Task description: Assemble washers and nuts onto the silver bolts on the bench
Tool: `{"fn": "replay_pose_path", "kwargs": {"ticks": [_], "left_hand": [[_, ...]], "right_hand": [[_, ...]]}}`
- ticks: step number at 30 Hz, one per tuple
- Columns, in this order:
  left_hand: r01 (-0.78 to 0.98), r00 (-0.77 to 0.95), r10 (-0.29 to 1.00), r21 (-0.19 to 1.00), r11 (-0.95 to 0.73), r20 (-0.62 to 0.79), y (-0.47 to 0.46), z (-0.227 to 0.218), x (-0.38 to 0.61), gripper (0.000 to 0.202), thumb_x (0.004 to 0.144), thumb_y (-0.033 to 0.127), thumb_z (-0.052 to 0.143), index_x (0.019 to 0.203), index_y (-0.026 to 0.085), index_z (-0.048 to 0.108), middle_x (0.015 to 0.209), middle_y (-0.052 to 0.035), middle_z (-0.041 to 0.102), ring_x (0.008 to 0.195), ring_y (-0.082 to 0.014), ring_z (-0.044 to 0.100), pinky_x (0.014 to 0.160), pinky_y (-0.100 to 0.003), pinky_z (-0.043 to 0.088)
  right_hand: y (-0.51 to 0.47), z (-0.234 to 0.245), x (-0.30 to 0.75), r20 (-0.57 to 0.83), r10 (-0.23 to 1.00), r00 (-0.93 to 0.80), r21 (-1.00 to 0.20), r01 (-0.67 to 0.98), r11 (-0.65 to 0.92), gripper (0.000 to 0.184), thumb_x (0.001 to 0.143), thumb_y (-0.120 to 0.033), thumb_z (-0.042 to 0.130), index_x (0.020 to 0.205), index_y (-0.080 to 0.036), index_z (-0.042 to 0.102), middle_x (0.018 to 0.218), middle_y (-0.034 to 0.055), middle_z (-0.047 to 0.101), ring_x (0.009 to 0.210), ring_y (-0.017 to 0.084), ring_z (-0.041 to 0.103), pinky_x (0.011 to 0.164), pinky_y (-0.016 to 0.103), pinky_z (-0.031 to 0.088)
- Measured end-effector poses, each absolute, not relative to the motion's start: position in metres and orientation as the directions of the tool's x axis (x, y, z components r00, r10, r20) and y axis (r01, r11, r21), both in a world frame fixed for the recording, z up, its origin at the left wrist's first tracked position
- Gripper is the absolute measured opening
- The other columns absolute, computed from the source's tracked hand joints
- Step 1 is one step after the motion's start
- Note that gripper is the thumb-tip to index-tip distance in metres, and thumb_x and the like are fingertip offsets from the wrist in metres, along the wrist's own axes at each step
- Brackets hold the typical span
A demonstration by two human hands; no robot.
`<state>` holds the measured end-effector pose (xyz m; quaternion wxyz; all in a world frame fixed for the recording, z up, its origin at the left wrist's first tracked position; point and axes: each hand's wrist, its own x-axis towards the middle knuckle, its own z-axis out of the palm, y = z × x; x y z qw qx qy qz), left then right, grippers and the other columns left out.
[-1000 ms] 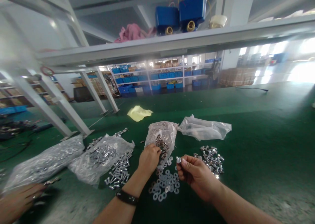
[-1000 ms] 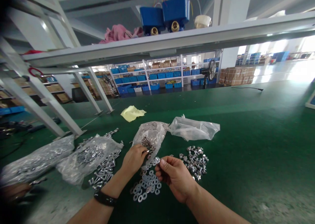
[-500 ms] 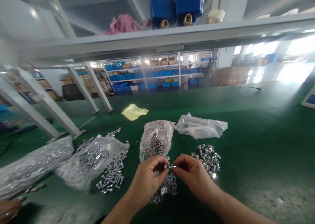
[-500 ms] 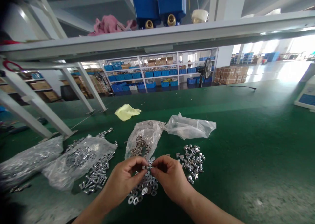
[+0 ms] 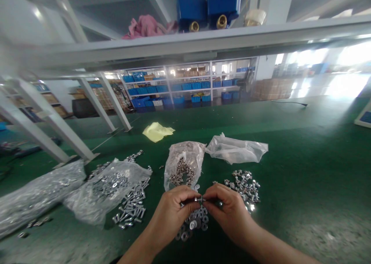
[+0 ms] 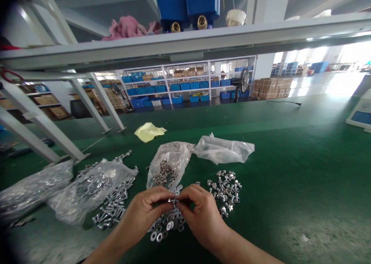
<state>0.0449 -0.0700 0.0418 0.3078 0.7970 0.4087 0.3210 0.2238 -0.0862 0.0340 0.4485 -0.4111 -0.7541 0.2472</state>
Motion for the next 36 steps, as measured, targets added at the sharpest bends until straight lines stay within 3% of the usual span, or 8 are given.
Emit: {"fn": "replay_pose_path", "kwargs": {"ticks": [5,9,15,19,25,30,34,36], "left_hand": [[0.453,0.469,0.842,0.745,-0.49,0.268,-0.071,0.043,0.045,0.023,0.081,0.031,0.048,0.101,0.027,0.059,0.085,0.0005,0.055,0.081,-0.009,0.05,0.074,-0.02,0.038],[0.468,0.461,0.84,0.726,-0.504,0.286,-0.072,0.043,0.048,0.023,0.082,0.03,0.046,0.1,0.025,0.059,0.086,-0.0009,0.055,0.082,-0.0099,0.05,0.073,-0.021,0.039],[0.502,0.459,0.807,0.64,-0.581,0.372,-0.077,0.036,0.057,0.017,0.083,0.027,0.044,0.086,0.019,0.059,0.085,-0.0028,0.053,0.08,-0.0104,0.049,0.071,-0.022,0.039],[0.481,0.444,0.802,0.649,-0.59,0.4,-0.079,0.036,0.059,0.016,0.083,0.024,0.043,0.087,0.018,0.057,0.085,-0.0031,0.053,0.08,-0.0104,0.049,0.072,-0.022,0.039],[0.474,0.423,0.828,0.689,-0.548,0.367,-0.076,0.039,0.057,0.018,0.084,0.028,0.043,0.087,0.019,0.058,0.084,-0.0029,0.053,0.079,-0.0108,0.049,0.07,-0.022,0.039],[0.467,0.429,0.826,0.693,-0.549,0.365,-0.077,0.036,0.057,0.017,0.083,0.028,0.044,0.088,0.02,0.058,0.083,-0.0022,0.053,0.079,-0.0104,0.049,0.071,-0.022,0.038],[0.469,0.415,0.836,0.704,-0.534,0.357,-0.078,0.037,0.058,0.016,0.082,0.027,0.045,0.087,0.019,0.058,0.082,-0.0017,0.053,0.078,-0.0098,0.049,0.07,-0.021,0.038],[0.477,0.421,0.84,0.704,-0.526,0.342,-0.079,0.039,0.058,0.015,0.081,0.027,0.047,0.084,0.019,0.059,0.08,-0.0013,0.052,0.076,-0.0097,0.048,0.068,-0.021,0.037]], "right_hand": [[-0.086,0.034,0.224,0.465,0.841,-0.275,-0.737,0.407,0.54,0.008,0.074,-0.014,0.056,0.081,-0.018,0.058,0.078,0.0,0.055,0.073,0.009,0.05,0.066,0.019,0.039],[-0.086,0.039,0.224,0.394,0.876,-0.278,-0.759,0.44,0.481,0.008,0.078,-0.023,0.053,0.082,-0.019,0.059,0.078,-0.0002,0.055,0.072,0.009,0.05,0.066,0.019,0.038],[-0.083,0.027,0.224,0.256,0.936,-0.24,-0.744,0.57,0.35,0.041,0.087,-0.041,0.034,0.059,-0.013,0.044,0.058,0.0006,0.044,0.053,0.008,0.038,0.05,0.02,0.028],[-0.083,0.023,0.225,0.13,0.96,-0.248,-0.807,0.536,0.248,0.05,0.089,-0.045,0.023,0.06,-0.013,0.046,0.054,0.0016,0.044,0.049,0.008,0.038,0.046,0.021,0.025],[-0.084,0.039,0.228,0.283,0.911,-0.299,-0.778,0.485,0.4,0.018,0.084,-0.031,0.044,0.082,-0.016,0.051,0.074,0.0005,0.052,0.067,0.009,0.047,0.06,0.019,0.033],[-0.083,0.036,0.227,0.152,0.947,-0.284,-0.771,0.566,0.293,0.043,0.089,-0.041,0.025,0.063,-0.014,0.046,0.058,0.0014,0.046,0.053,0.009,0.041,0.05,0.022,0.029],[-0.085,0.037,0.228,0.218,0.917,-0.333,-0.769,0.52,0.372,0.031,0.088,-0.038,0.033,0.075,-0.015,0.05,0.069,0.0013,0.052,0.063,0.009,0.046,0.057,0.021,0.032],[-0.085,0.037,0.229,0.216,0.919,-0.331,-0.753,0.543,0.373,0.032,0.087,-0.039,0.035,0.072,-0.015,0.049,0.067,0.0012,0.051,0.062,0.009,0.046,0.057,0.021,0.032]]}}
